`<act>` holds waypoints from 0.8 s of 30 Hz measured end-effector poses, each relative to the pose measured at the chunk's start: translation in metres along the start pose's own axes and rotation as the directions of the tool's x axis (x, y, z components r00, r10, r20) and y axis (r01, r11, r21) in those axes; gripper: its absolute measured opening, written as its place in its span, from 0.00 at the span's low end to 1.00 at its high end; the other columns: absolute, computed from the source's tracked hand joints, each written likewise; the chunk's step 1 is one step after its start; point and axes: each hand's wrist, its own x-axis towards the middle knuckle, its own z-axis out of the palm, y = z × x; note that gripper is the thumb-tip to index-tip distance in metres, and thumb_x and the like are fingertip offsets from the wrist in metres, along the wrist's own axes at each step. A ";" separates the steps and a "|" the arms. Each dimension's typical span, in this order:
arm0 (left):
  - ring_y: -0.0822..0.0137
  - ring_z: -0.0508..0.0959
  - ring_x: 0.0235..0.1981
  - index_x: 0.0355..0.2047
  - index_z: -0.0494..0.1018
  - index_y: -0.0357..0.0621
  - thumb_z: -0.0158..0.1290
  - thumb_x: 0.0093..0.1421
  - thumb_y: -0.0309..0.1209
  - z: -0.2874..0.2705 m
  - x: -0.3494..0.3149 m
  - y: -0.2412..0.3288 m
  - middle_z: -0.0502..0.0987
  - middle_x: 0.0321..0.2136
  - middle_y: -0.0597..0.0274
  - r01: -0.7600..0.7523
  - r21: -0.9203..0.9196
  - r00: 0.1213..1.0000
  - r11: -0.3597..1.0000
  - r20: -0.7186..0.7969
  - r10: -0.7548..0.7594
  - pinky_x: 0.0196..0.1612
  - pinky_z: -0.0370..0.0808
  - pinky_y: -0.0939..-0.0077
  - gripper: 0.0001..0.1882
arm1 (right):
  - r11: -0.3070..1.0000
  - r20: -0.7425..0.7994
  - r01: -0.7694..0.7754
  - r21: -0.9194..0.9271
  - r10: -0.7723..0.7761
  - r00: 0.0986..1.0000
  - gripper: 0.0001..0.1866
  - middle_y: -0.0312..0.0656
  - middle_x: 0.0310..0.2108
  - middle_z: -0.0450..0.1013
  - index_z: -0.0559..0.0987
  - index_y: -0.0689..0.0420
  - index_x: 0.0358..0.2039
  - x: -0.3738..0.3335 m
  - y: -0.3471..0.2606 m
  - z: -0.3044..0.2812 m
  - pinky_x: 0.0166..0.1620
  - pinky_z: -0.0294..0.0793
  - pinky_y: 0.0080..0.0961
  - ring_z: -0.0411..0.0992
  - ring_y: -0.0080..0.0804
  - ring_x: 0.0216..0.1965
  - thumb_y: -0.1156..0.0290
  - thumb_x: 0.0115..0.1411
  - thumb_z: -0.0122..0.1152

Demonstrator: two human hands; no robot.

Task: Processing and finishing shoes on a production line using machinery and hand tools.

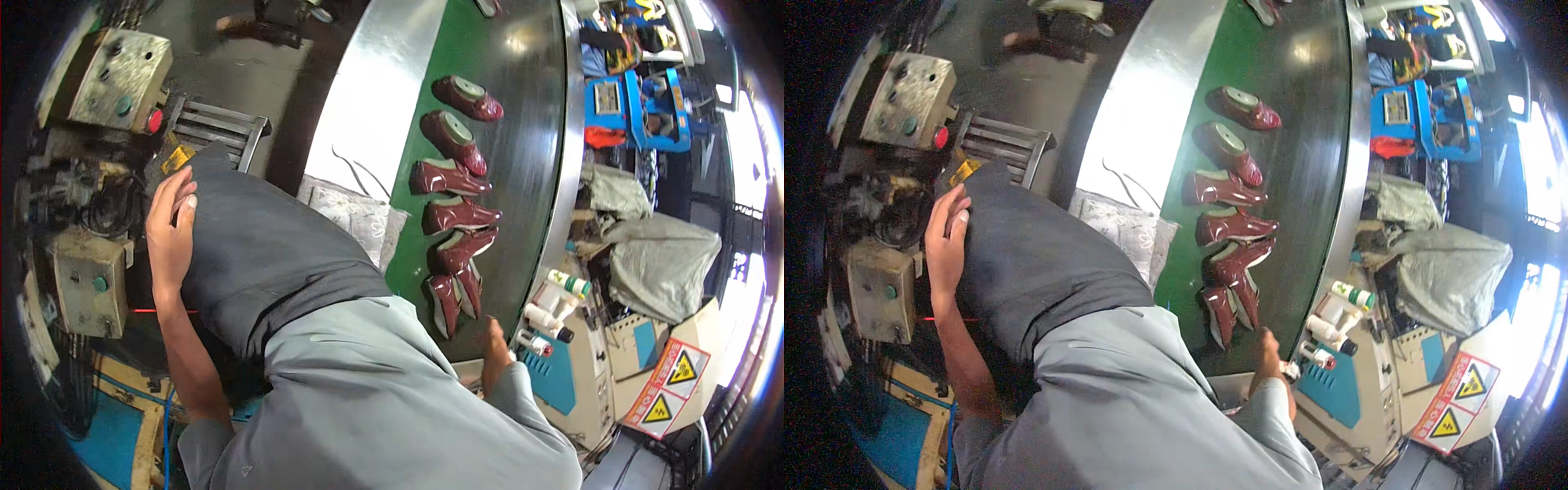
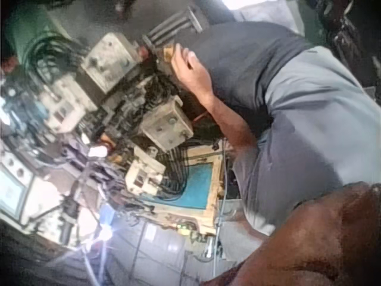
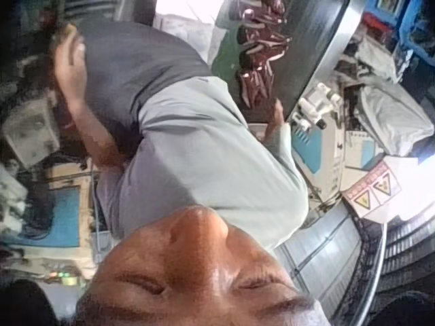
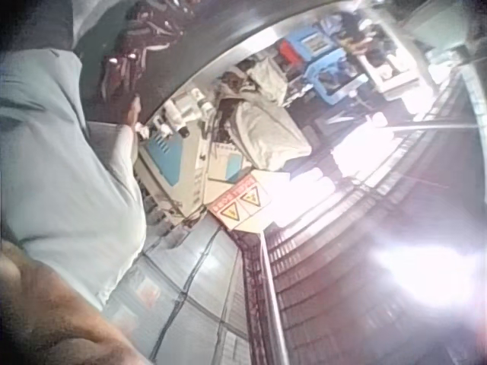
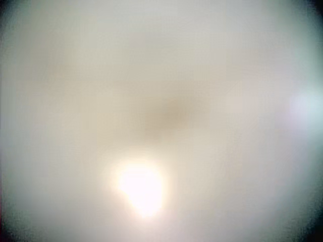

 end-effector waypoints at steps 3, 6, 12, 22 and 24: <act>0.62 0.83 0.56 0.65 0.75 0.38 0.52 0.70 0.16 0.025 0.001 -0.029 0.79 0.58 0.55 0.012 -0.043 0.996 0.999 0.093 -0.008 0.61 0.78 0.69 0.23 | 0.661 0.007 0.629 -0.409 -0.687 0.727 0.50 0.64 0.64 0.74 0.70 0.71 0.69 0.030 0.047 -0.007 0.70 0.68 0.41 0.71 0.53 0.70 0.56 0.52 0.81; 0.61 0.84 0.53 0.63 0.76 0.38 0.53 0.69 0.16 0.048 0.005 -0.033 0.80 0.57 0.54 -0.015 -0.051 0.987 0.999 0.160 0.023 0.59 0.79 0.69 0.23 | 0.696 0.009 0.590 -0.409 -0.644 0.765 0.41 0.51 0.55 0.80 0.70 0.69 0.69 0.038 0.051 -0.020 0.51 0.78 0.34 0.80 0.38 0.48 0.68 0.57 0.74; 0.59 0.84 0.52 0.60 0.77 0.37 0.54 0.67 0.16 0.033 -0.033 -0.024 0.80 0.55 0.53 0.021 0.128 0.987 0.991 0.155 -0.041 0.58 0.78 0.69 0.21 | 0.929 0.510 0.354 -0.110 -0.253 0.822 0.11 0.39 0.37 0.81 0.85 0.58 0.42 -0.066 -0.059 0.019 0.44 0.76 0.28 0.77 0.37 0.37 0.69 0.60 0.64; 0.59 0.84 0.54 0.60 0.77 0.36 0.54 0.67 0.14 0.057 -0.070 -0.044 0.81 0.54 0.52 0.099 0.005 0.986 0.995 0.132 -0.099 0.58 0.79 0.69 0.21 | 0.904 0.179 0.159 0.397 -0.246 0.952 0.12 0.41 0.37 0.77 0.81 0.50 0.38 -0.063 -0.107 0.101 0.46 0.77 0.46 0.74 0.43 0.38 0.57 0.59 0.63; 0.59 0.84 0.54 0.61 0.77 0.35 0.54 0.67 0.14 0.055 -0.069 -0.033 0.81 0.54 0.51 0.073 0.052 0.987 0.996 0.137 -0.079 0.58 0.79 0.69 0.21 | 0.801 0.269 -0.002 0.599 -0.199 0.942 0.14 0.43 0.41 0.77 0.81 0.52 0.42 -0.072 -0.137 0.117 0.43 0.77 0.50 0.75 0.46 0.40 0.57 0.62 0.62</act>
